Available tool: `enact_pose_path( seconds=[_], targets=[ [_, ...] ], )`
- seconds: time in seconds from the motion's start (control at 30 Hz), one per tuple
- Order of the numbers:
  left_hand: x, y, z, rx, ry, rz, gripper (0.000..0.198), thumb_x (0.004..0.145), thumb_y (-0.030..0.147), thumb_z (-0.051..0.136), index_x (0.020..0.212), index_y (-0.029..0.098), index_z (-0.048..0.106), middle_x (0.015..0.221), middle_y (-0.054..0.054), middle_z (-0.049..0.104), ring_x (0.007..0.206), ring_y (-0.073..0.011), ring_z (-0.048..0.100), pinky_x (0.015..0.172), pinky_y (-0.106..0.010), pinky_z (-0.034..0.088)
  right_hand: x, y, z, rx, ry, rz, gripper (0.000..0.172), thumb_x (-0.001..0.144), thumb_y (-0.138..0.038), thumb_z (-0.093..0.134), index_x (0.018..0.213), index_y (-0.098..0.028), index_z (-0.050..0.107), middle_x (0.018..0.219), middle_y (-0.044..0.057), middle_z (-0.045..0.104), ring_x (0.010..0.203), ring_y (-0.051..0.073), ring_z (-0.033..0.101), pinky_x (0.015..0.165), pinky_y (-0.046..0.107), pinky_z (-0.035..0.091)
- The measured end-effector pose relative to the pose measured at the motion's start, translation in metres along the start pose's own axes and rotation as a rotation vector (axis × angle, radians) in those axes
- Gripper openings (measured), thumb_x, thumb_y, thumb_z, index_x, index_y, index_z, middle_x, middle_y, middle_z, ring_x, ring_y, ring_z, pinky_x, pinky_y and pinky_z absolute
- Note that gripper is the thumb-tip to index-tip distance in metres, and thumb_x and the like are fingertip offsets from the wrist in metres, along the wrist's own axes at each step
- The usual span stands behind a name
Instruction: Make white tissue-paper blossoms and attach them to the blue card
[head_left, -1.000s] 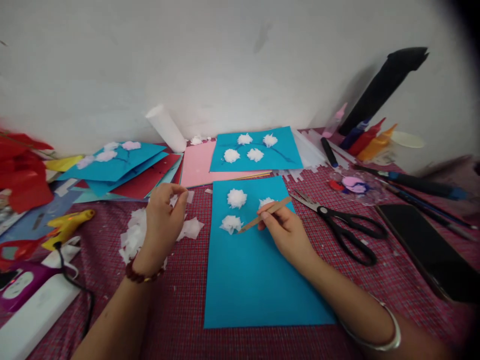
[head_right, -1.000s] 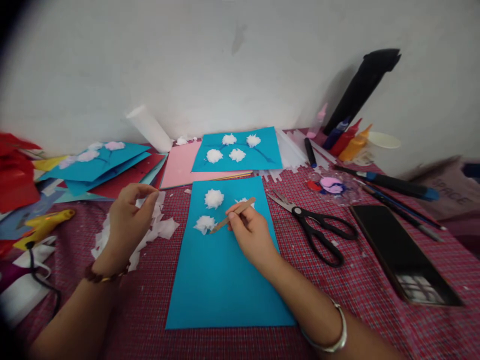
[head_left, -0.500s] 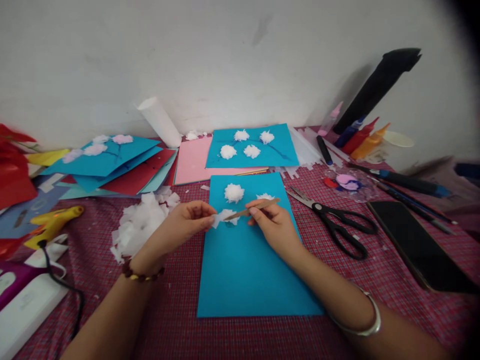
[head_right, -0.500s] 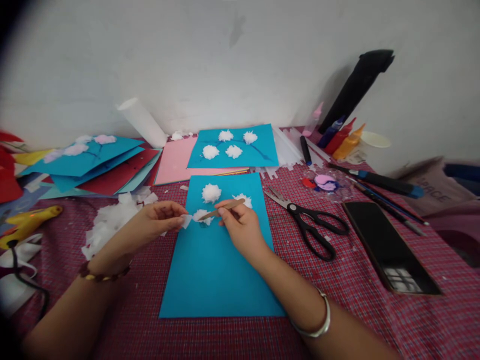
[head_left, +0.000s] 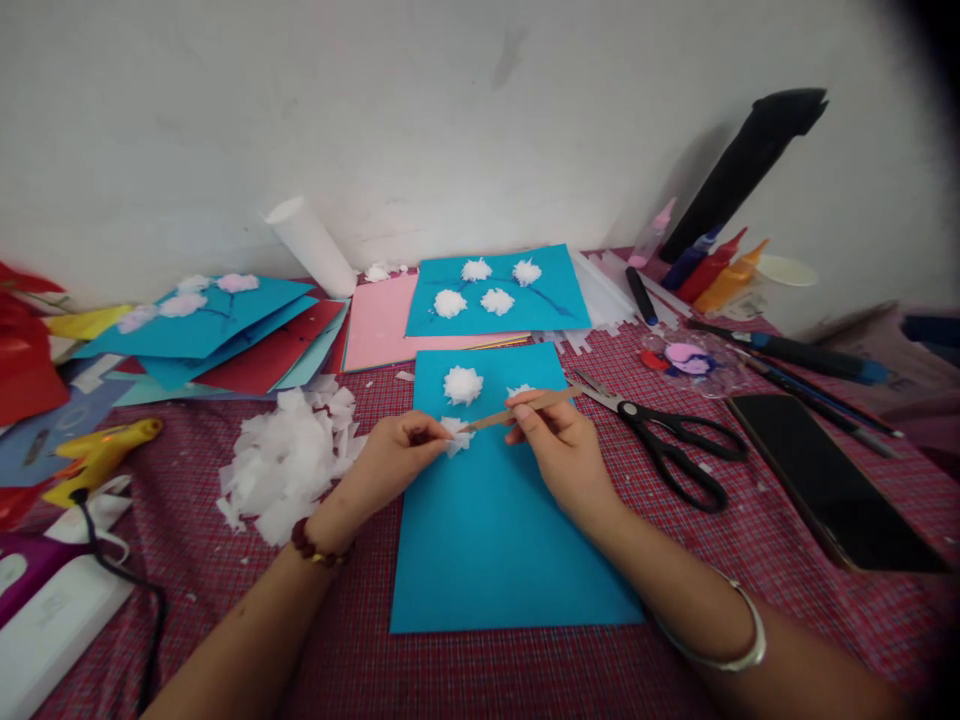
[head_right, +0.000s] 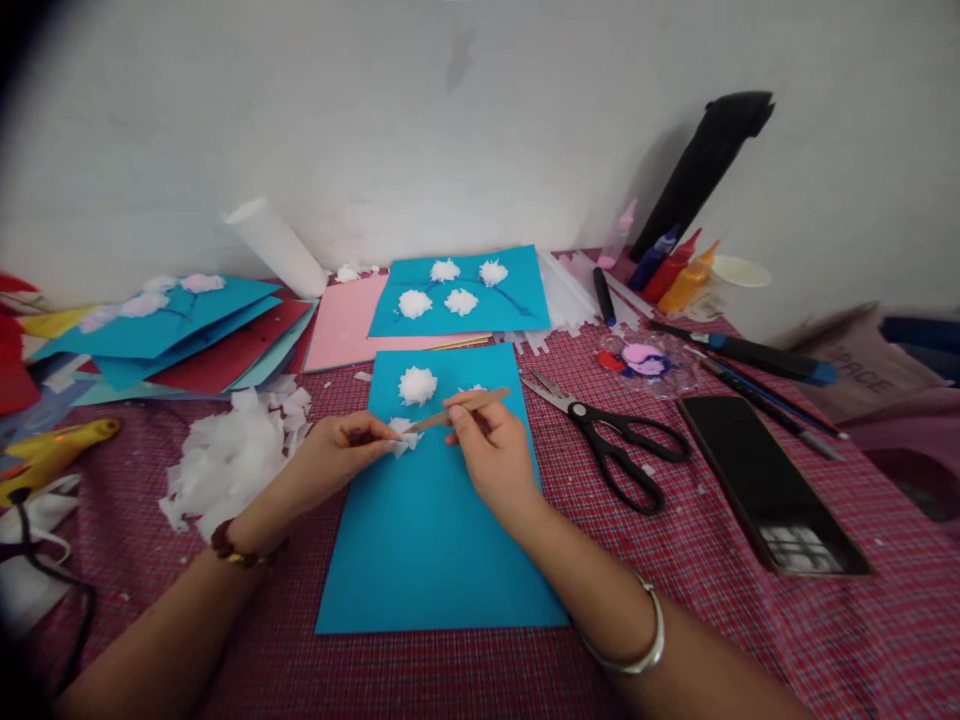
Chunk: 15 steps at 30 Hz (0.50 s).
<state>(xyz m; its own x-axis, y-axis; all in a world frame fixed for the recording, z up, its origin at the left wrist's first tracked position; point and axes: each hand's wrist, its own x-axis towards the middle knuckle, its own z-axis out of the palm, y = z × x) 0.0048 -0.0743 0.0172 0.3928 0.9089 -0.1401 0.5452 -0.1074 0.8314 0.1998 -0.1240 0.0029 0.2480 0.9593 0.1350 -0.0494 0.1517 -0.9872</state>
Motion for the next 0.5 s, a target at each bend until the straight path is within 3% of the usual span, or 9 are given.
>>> enact_pose_path(
  seconds=[0.17, 0.5],
  targets=[
    [0.0016, 0.0029, 0.0023, 0.007, 0.014, -0.024, 0.008, 0.072, 0.024, 0.061, 0.070, 0.017, 0.064, 0.067, 0.001, 0.065, 0.059, -0.0121, 0.056, 0.053, -0.021, 0.040, -0.0089, -0.0095, -0.0007, -0.067, -0.065, -0.111, 0.012, 0.088, -0.030, 0.053, 0.088, -0.021, 0.062, 0.071, 0.000, 0.060, 0.063, 0.014, 0.061, 0.057, 0.027, 0.048],
    [0.0044, -0.0019, 0.0021, 0.030, -0.004, 0.021, 0.011, 0.071, 0.021, 0.058, 0.080, 0.017, 0.061, 0.073, 0.000, 0.063, 0.066, -0.0138, 0.058, 0.059, -0.024, 0.043, -0.0098, -0.0063, 0.0039, -0.375, -0.194, -0.384, 0.014, 0.091, -0.020, 0.048, 0.092, -0.022, 0.062, 0.086, 0.003, 0.066, 0.081, 0.017, 0.062, 0.071, 0.032, 0.049]
  ],
)
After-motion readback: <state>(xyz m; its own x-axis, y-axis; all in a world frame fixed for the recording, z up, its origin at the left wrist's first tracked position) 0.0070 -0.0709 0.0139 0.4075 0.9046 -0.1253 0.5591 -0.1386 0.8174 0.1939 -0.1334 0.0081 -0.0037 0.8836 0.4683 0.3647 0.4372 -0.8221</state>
